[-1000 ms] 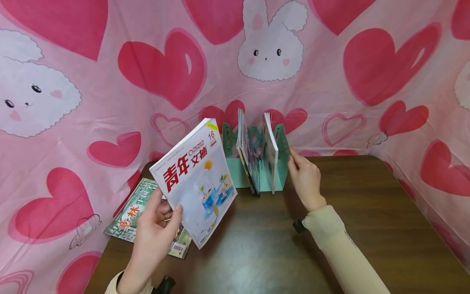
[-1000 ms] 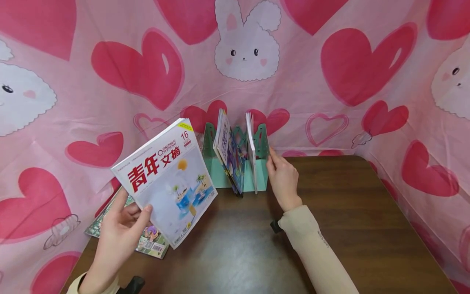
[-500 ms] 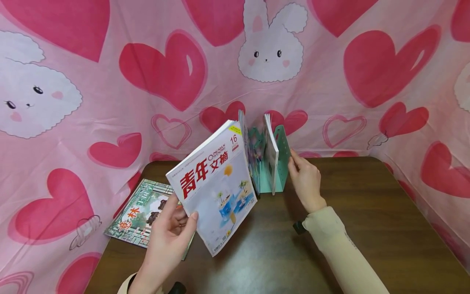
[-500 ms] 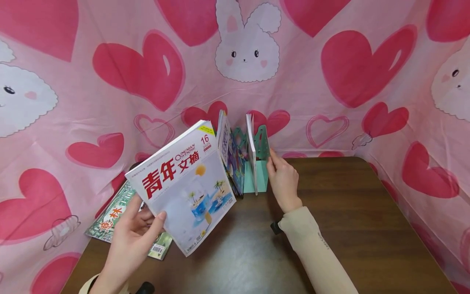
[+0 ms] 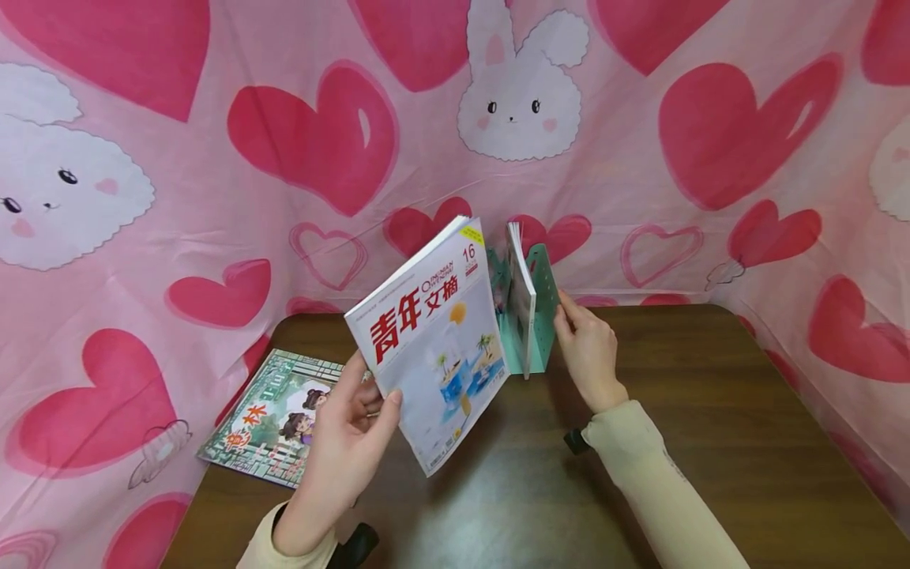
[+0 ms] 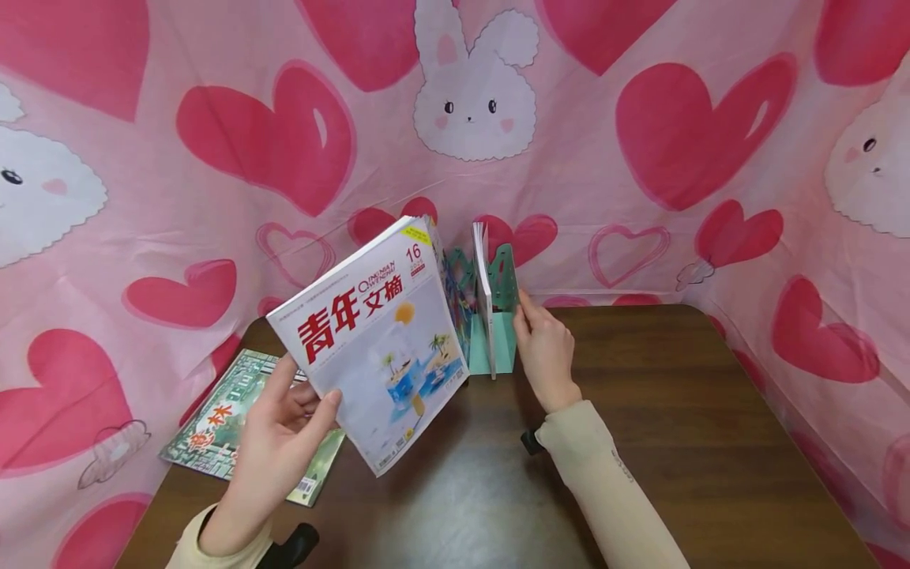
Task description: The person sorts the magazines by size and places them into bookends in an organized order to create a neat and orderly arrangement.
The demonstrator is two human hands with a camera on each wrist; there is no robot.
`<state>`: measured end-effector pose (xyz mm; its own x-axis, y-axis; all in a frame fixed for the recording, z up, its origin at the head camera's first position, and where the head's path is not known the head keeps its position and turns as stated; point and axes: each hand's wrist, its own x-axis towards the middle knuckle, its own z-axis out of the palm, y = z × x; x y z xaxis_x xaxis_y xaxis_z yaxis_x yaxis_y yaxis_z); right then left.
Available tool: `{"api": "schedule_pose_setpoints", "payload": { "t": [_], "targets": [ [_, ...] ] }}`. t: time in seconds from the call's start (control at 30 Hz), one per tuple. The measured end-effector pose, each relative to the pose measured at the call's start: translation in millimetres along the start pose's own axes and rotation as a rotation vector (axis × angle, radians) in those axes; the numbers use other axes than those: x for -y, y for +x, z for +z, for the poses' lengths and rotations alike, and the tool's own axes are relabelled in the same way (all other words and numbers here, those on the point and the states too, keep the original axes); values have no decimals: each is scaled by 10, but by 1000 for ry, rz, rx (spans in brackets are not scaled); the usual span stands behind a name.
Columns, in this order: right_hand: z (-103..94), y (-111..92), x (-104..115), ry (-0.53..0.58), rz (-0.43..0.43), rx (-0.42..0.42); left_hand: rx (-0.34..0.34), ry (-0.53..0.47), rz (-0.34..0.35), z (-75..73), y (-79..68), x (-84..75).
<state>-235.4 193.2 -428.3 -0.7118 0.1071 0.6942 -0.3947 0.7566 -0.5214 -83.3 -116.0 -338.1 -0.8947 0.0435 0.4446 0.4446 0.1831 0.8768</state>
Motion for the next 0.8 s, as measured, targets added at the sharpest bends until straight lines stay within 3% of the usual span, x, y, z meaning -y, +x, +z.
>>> {"api": "schedule_pose_setpoints", "payload": {
  "t": [0.37, 0.8],
  "targets": [
    [30, -20, -6, -12, -14, -15, 11, 61, 5, 205, 148, 23],
    [31, -9, -1, -15, -8, -12, -15, 169, 110, 440, 319, 113]
  ]
}}
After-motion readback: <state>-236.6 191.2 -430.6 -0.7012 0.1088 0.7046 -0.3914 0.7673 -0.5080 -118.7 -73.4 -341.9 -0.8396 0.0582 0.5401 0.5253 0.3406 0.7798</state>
